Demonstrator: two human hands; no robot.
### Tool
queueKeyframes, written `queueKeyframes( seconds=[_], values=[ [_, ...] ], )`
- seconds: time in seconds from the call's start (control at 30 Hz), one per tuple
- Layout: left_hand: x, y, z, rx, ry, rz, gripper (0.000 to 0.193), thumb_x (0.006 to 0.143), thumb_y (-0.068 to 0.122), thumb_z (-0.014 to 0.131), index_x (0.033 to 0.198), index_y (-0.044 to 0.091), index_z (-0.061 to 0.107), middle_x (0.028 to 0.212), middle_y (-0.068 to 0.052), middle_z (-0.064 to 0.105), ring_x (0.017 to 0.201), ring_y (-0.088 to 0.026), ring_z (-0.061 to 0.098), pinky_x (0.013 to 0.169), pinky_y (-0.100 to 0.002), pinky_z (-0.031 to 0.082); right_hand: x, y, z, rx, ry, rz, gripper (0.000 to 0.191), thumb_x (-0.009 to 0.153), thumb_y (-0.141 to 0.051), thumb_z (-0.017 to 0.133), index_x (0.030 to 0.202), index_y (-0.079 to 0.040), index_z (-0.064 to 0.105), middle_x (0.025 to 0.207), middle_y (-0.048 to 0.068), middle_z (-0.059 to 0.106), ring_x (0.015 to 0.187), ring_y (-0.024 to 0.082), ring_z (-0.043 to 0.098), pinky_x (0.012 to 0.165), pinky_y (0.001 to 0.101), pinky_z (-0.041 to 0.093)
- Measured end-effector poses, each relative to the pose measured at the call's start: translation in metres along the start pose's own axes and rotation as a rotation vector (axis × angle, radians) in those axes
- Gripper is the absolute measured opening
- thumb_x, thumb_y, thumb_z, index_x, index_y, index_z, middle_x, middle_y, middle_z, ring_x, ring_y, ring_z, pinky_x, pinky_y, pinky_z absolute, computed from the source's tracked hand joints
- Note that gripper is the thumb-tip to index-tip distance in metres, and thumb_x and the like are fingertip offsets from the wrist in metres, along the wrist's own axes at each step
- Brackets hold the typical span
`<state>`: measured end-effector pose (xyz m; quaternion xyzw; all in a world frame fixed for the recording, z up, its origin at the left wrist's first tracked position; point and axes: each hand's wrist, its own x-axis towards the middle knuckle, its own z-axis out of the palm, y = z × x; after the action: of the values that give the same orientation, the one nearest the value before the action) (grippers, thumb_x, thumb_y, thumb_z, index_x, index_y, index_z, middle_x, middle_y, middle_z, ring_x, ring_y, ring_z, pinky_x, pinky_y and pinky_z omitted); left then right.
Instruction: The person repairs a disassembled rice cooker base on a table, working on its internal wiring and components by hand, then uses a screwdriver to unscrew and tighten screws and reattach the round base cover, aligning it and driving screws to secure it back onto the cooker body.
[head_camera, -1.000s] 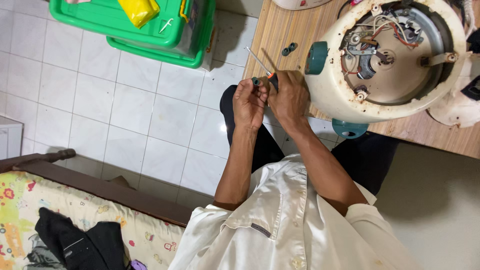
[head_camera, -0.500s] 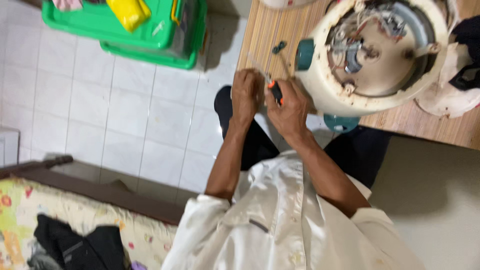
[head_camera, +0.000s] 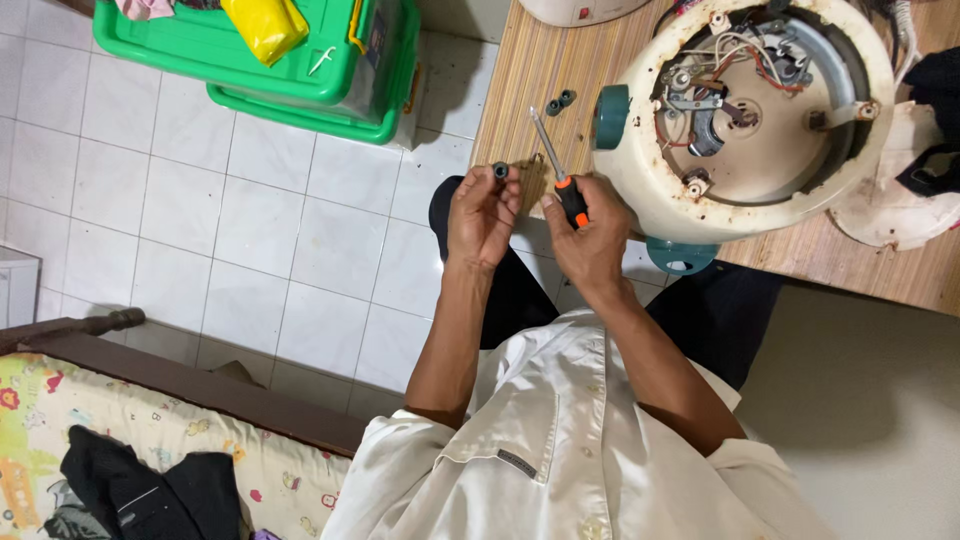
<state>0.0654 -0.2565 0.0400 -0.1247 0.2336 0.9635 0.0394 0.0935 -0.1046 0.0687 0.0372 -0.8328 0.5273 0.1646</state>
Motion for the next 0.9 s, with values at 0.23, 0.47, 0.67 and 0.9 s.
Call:
queueKeyframes(
  seconds=[0.23,0.47,0.67,0.9],
  values=[
    [-0.009,-0.007,-0.008,-0.053,-0.094,-0.026,0.012,0.104,0.015,0.065,0.102,0.004,0.064,0.103,-0.014,0.071,0.087,-0.021,0.066,0.075,-0.032,0.053,-0.004,0.006,0.002,0.018,-0.028,0.048,0.022,0.089,-0.008,0.082,0.099,0.000,0.064,0.084,0.010,0.059,0.070,0.022,0.056,0.065,0.0344,0.047],
    [-0.024,-0.006,-0.010,0.866,0.196,0.560,0.021,0.103,0.007,0.064,0.123,0.001,0.063,0.100,-0.005,0.067,0.087,-0.011,0.064,0.079,-0.027,0.056,0.001,0.022,0.015,-0.256,-0.139,0.214,0.020,0.087,-0.017,0.078,0.092,-0.002,0.065,0.077,0.016,0.065,0.070,0.034,0.064,0.067,0.0454,0.049],
    [-0.028,-0.009,-0.022,0.507,0.081,0.404,0.027,0.109,0.015,0.059,0.125,-0.005,0.066,0.095,-0.009,0.067,0.082,-0.016,0.067,0.073,-0.030,0.055,0.025,0.027,0.046,-0.341,-0.117,-0.081,0.019,0.085,-0.010,0.075,0.100,-0.002,0.067,0.091,0.018,0.069,0.082,0.041,0.067,0.071,0.0516,0.051],
    [-0.033,-0.005,-0.030,0.099,-0.022,0.104,0.031,0.110,0.022,0.058,0.122,-0.006,0.066,0.096,-0.013,0.068,0.078,-0.021,0.066,0.066,-0.032,0.052,0.048,0.040,0.070,-0.540,-0.251,-0.069,0.009,0.086,-0.003,0.070,0.093,-0.002,0.063,0.090,0.016,0.068,0.080,0.039,0.067,0.068,0.0522,0.050]
  ],
)
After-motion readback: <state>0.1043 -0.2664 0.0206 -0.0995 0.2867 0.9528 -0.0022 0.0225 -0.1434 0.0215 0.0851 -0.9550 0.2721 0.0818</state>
